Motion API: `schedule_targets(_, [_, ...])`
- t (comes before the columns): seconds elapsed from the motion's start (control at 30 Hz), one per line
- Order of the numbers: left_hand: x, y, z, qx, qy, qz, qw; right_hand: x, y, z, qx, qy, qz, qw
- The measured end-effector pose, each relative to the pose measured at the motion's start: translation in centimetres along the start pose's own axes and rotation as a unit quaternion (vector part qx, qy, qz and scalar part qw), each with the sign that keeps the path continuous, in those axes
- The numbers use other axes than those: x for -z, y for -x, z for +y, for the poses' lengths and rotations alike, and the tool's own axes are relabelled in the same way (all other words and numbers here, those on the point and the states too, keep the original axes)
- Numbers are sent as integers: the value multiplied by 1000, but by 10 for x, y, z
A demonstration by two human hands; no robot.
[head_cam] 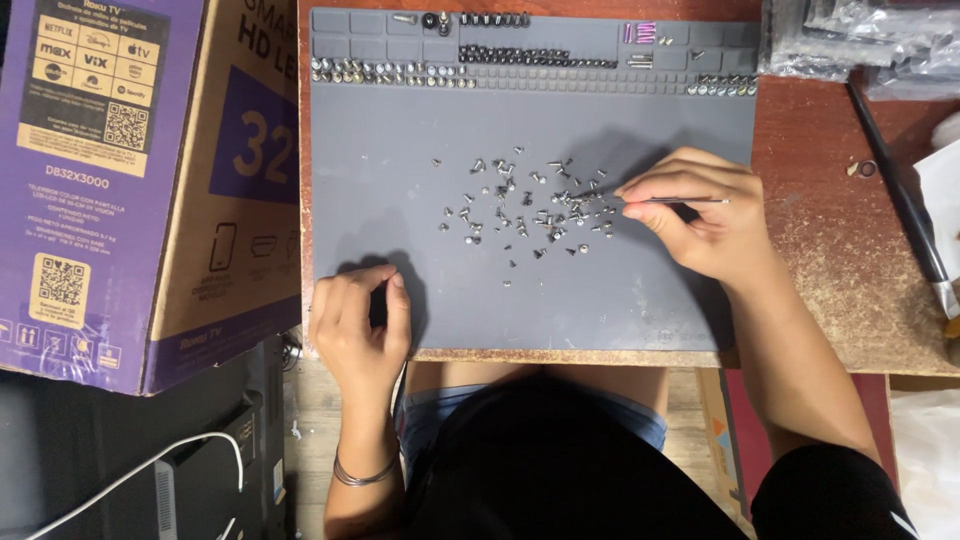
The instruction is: Sorting small electronic screws into an organized repair mat using tweezers.
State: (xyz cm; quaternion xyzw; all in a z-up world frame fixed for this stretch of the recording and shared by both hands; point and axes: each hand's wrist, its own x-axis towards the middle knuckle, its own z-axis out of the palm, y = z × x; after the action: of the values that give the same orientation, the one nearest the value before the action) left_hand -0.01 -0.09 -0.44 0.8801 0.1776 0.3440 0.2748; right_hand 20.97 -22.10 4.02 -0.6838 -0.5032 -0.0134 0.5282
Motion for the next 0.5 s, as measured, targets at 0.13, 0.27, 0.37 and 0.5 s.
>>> schedule_targets(0.13, [0, 0, 0, -1, 0, 1, 1000, 1, 1, 0, 0, 9, 4, 1000])
schedule_targets(0.27, [0, -1, 0, -5, 1, 2, 1000, 5, 4, 6, -2, 2, 18, 1000])
schedule_targets(0.37, [1, -1, 1, -4, 1, 6, 1000, 7, 4, 8, -7, -3, 28, 1000])
schedule_targets(0.5, [0, 0, 0, -2, 3, 10, 1000, 8, 7, 13, -28, -19, 45, 998])
